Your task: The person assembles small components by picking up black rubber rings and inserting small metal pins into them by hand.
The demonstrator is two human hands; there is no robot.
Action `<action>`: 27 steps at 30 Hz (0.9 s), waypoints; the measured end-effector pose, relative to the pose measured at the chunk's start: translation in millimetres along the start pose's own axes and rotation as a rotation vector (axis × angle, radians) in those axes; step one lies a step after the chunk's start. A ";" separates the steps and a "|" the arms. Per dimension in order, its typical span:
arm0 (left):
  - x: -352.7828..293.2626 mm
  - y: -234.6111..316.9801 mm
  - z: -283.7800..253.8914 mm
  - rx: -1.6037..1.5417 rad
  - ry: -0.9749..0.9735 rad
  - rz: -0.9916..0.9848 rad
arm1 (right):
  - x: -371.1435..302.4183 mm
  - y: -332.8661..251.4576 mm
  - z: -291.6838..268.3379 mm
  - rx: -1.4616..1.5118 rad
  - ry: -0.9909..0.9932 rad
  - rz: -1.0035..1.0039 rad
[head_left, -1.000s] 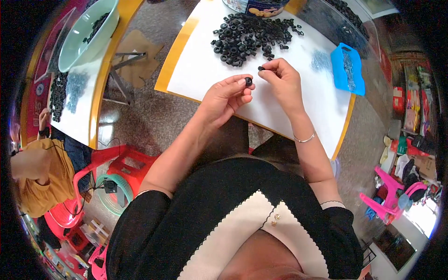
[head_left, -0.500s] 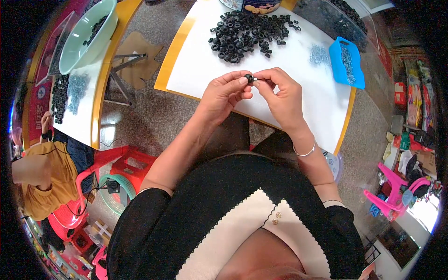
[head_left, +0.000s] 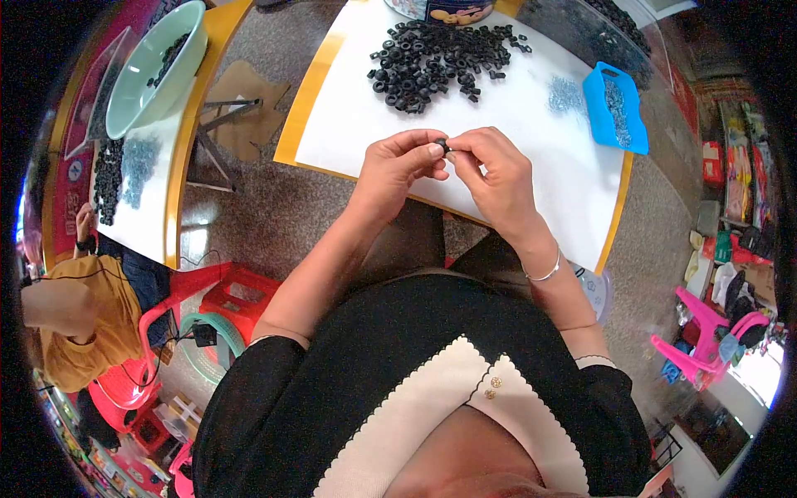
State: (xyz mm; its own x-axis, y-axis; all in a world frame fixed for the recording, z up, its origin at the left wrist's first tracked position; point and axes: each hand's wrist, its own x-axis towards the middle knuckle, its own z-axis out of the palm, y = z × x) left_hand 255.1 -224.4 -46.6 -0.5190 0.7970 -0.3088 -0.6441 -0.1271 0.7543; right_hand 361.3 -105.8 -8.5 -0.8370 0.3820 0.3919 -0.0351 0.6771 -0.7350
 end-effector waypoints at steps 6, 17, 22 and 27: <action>1.2 -1.3 -3.3 0.197 -0.019 0.044 | -3.3 4.5 -0.3 -0.190 -0.045 -0.208; -5.3 9.4 0.8 0.210 -0.169 -0.143 | -1.4 5.4 -11.0 -0.001 -0.176 -0.065; -3.0 4.6 -6.4 -0.045 -0.252 -0.165 | -0.3 4.8 -15.7 0.170 -0.180 0.146; -2.7 -2.5 -4.7 -0.131 -0.299 -0.125 | -7.9 2.0 4.4 0.338 -0.110 0.157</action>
State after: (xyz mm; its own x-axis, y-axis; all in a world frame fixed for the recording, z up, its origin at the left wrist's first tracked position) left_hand 255.4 -229.0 -50.3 -0.2560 0.9466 -0.1960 -0.7689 -0.0765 0.6348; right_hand 365.5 -110.3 -15.5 -0.8993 0.3825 0.2122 -0.0648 0.3633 -0.9294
